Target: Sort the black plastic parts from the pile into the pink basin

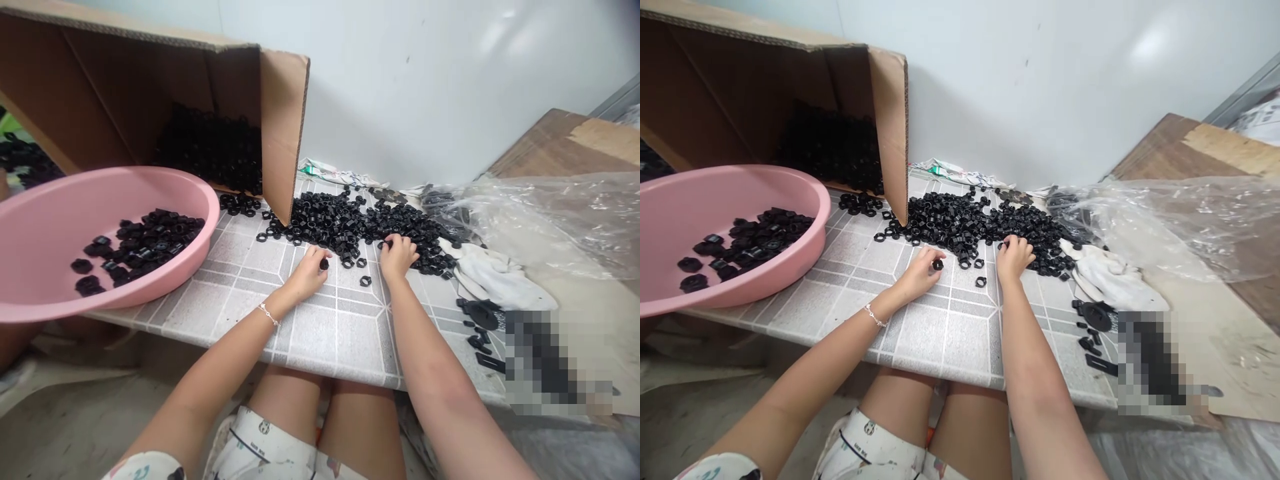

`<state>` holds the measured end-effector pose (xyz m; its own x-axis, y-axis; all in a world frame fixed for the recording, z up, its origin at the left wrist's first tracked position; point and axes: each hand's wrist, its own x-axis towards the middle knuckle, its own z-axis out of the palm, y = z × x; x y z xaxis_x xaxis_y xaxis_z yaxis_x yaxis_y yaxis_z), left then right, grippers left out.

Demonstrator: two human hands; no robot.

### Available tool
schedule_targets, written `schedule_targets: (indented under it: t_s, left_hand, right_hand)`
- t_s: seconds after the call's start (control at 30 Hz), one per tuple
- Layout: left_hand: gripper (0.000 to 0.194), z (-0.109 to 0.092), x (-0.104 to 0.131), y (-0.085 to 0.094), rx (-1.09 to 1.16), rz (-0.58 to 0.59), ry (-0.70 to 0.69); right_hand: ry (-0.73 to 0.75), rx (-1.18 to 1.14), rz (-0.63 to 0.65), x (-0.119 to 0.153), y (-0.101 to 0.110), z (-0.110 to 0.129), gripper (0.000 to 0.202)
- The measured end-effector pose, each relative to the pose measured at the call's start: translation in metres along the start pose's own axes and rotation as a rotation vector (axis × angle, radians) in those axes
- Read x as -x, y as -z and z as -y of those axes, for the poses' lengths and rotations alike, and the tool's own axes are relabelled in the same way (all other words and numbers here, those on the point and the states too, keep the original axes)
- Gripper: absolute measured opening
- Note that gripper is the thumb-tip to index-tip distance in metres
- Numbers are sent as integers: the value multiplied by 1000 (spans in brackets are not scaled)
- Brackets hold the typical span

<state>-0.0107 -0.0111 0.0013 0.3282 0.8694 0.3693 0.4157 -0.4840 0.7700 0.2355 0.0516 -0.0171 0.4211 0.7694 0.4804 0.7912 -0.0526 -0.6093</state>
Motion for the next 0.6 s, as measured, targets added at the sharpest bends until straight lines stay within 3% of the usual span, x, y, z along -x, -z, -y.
schedule_targets:
  t_s: [0.1, 0.17, 0.27, 0.4, 0.6]
  left_hand:
    - [29, -4, -2, -4, 183, -11, 80]
    - [24, -5, -4, -4, 277, -41, 149]
    - [22, -2, -7, -2, 326, -105, 191]
    - [22, 2, -9, 2, 387, -130, 200]
    - [22, 2, -12, 2, 327, -108, 198]
  right_hand:
    - [-85, -354, 23, 7, 5, 18, 18]
    - [-146, -718, 168, 23, 5, 37, 25]
    - [-134, -1004, 430, 54, 3, 65, 29]
    - [-141, -1071, 530, 81, 3, 80, 21]
    - [-153, -1011, 579, 81, 2, 78, 23]
